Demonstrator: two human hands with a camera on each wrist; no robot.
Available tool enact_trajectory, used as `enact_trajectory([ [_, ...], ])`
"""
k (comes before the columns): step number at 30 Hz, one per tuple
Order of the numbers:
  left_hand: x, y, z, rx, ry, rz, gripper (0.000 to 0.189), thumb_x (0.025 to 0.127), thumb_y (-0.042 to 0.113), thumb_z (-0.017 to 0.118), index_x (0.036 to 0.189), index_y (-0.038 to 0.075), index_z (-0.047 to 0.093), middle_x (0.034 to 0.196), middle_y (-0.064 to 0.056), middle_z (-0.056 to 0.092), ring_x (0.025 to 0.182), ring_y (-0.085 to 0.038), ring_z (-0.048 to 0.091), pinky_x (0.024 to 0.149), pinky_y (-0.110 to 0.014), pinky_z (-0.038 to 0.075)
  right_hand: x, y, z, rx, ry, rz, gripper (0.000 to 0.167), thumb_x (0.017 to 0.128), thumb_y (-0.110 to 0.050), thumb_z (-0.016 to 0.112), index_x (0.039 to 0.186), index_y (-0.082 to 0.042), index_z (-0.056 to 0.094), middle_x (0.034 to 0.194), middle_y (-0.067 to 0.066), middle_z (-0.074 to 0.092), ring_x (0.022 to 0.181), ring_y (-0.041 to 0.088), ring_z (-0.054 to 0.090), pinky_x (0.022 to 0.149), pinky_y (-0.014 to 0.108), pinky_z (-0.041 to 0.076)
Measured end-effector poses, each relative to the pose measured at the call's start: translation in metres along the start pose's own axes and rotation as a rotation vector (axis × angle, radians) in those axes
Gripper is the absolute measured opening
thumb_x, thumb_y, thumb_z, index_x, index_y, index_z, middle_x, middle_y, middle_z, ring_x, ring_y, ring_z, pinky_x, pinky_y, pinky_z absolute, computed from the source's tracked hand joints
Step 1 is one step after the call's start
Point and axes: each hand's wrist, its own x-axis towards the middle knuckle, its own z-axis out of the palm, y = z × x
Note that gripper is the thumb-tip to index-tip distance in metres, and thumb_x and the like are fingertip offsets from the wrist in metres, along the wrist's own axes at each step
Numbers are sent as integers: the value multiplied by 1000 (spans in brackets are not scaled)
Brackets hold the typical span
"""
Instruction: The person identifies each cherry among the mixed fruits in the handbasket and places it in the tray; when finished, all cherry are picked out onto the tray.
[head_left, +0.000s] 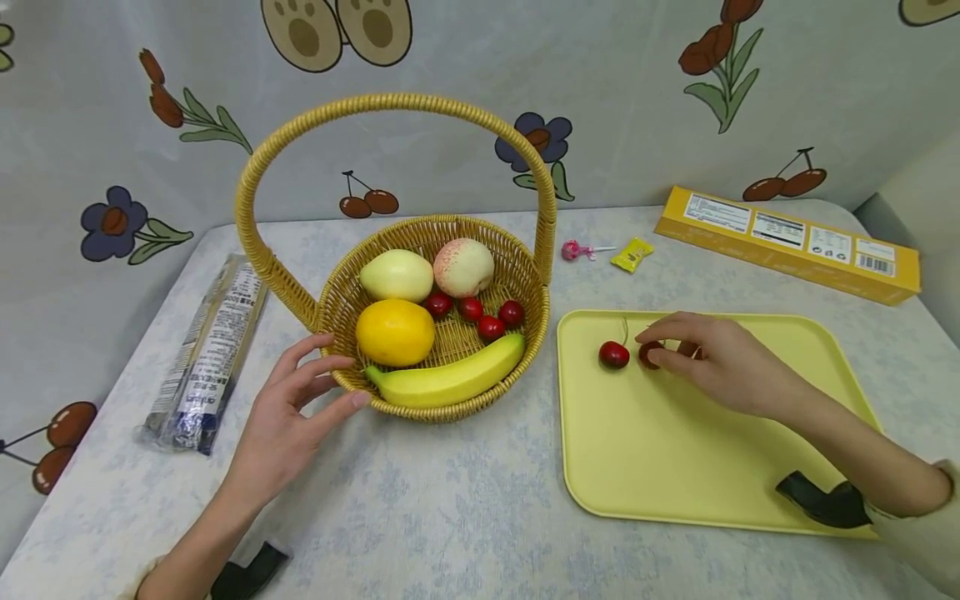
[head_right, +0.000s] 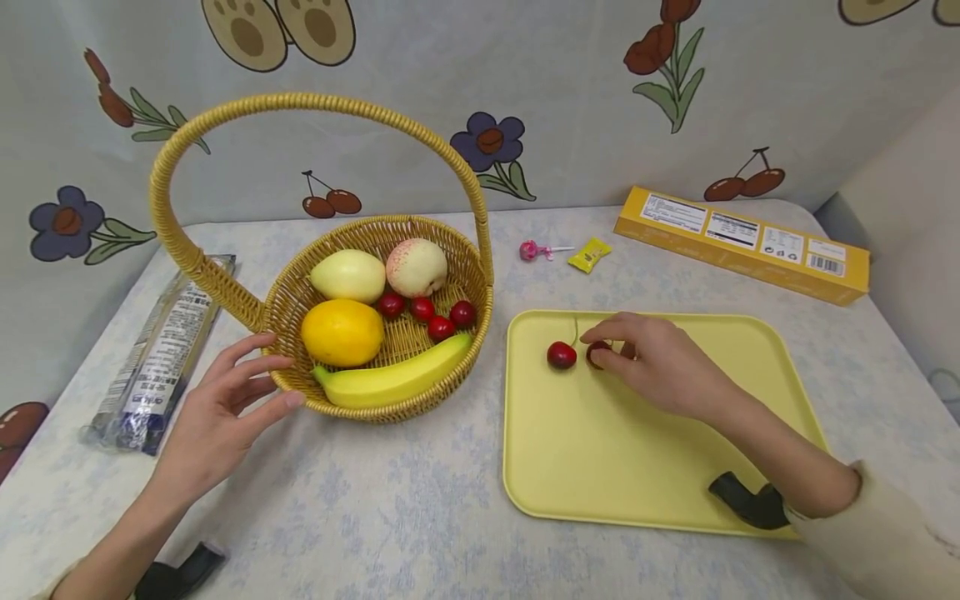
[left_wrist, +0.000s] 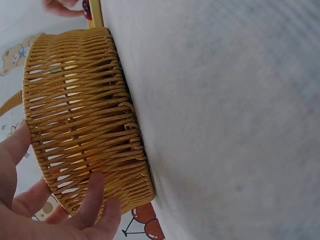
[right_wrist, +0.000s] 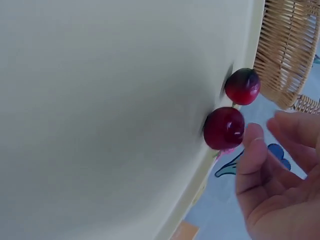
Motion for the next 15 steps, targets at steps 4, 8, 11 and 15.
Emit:
enact_trajectory([
  [4, 0, 0, 1, -2, -2, -2, 34, 91, 13, 74, 119, -2, 65, 147, -11, 39, 112, -38, 61, 83, -15, 54, 2, -13, 3, 58, 93, -73, 21, 88, 0, 72, 106, -11, 73, 103, -4, 68, 77, 8, 56, 60, 21, 51],
  [8, 0, 0, 2, 5, -6, -5, 34, 90, 14, 74, 119, -1, 65, 147, -10, 39, 111, -37, 61, 84, -17, 54, 8, -32, 7, 103, 123, -122, 20, 88, 1, 72, 104, -12, 73, 94, -8, 66, 73, 7, 56, 60, 22, 51],
  [11, 0, 1, 1, 19, -7, -5, 35, 90, 15, 75, 119, -1, 65, 147, -9, 39, 111, -36, 62, 85, -19, 55, 16, -46, 10, 114, 111, -139, 20, 88, 0, 71, 105, -11, 72, 90, -8, 65, 70, 8, 56, 59, 23, 51],
  [15, 1, 2, -1, 29, -10, 0, 35, 90, 15, 75, 119, -1, 65, 146, -10, 40, 110, -36, 62, 87, -20, 55, 30, -61, 13, 141, 110, -178, 21, 89, 0, 71, 109, -9, 71, 97, -4, 68, 76, 8, 59, 60, 26, 54],
])
